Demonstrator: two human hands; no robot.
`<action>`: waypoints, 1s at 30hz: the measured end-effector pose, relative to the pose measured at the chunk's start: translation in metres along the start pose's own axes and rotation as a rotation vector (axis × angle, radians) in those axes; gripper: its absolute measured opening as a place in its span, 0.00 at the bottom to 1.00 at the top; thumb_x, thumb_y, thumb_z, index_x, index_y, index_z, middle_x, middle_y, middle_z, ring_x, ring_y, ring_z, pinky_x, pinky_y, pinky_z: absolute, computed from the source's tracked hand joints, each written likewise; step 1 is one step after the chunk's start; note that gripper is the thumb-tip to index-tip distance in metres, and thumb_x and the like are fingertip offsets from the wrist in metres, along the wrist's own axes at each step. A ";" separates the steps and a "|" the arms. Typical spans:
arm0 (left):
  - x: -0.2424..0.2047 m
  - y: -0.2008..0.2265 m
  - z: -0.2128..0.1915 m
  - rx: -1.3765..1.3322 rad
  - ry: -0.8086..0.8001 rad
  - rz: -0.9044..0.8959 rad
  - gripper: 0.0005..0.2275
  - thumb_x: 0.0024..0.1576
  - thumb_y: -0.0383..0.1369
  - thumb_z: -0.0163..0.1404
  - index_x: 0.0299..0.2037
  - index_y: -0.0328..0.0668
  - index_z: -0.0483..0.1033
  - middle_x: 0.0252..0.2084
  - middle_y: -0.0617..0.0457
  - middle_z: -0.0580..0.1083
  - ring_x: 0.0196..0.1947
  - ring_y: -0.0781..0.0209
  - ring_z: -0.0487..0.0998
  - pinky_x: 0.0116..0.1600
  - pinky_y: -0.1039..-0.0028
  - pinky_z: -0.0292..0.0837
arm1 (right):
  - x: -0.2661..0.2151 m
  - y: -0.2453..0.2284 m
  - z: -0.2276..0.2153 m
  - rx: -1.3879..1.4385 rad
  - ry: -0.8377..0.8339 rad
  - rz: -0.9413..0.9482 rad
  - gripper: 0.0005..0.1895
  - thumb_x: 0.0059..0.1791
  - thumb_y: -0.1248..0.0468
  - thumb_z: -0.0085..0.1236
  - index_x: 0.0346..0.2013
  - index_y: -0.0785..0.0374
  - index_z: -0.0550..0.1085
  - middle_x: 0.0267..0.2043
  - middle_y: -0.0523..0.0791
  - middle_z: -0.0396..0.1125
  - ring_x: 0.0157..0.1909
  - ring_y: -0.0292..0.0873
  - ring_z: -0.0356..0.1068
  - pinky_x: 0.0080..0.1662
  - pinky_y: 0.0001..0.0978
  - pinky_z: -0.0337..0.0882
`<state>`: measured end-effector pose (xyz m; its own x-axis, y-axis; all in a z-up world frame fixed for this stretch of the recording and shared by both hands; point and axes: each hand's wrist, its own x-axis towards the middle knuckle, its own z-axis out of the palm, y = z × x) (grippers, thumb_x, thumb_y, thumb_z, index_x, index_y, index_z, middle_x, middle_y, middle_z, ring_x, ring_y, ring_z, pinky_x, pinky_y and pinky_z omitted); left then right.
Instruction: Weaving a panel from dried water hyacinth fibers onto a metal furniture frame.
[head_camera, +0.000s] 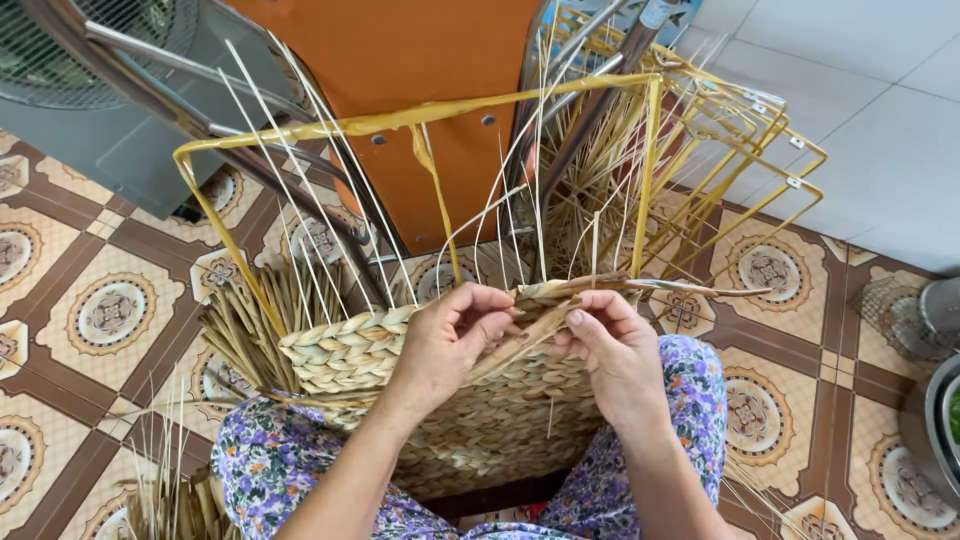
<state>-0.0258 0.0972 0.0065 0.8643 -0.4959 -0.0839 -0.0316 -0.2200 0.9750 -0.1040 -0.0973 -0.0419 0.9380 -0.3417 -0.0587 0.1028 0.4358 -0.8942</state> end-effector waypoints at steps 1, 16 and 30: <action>-0.003 -0.003 0.003 -0.003 -0.003 -0.003 0.06 0.58 0.32 0.55 0.43 0.44 0.80 0.33 0.59 0.79 0.32 0.72 0.78 0.37 0.80 0.78 | -0.002 0.001 0.001 -0.002 0.004 0.003 0.05 0.53 0.72 0.55 0.44 0.68 0.74 0.37 0.45 0.73 0.36 0.36 0.72 0.41 0.27 0.74; -0.012 -0.024 0.010 0.643 -0.229 0.299 0.11 0.60 0.36 0.54 0.51 0.44 0.74 0.35 0.54 0.77 0.37 0.60 0.78 0.43 0.69 0.75 | -0.038 -0.156 -0.151 -0.270 0.093 -0.489 0.09 0.62 0.65 0.46 0.41 0.67 0.69 0.44 0.58 0.73 0.41 0.46 0.70 0.44 0.34 0.70; 0.043 0.016 0.093 0.678 0.243 0.511 0.09 0.59 0.31 0.55 0.47 0.38 0.77 0.37 0.48 0.71 0.39 0.55 0.74 0.47 0.67 0.75 | 0.026 -0.116 -0.041 -1.199 -0.112 -0.239 0.10 0.43 0.66 0.66 0.39 0.60 0.80 0.37 0.43 0.75 0.36 0.38 0.75 0.37 0.30 0.75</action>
<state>-0.0352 -0.0055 -0.0008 0.7438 -0.4941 0.4502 -0.6673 -0.5097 0.5430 -0.1051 -0.1903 0.0420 0.9666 -0.2086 0.1488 -0.0375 -0.6896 -0.7232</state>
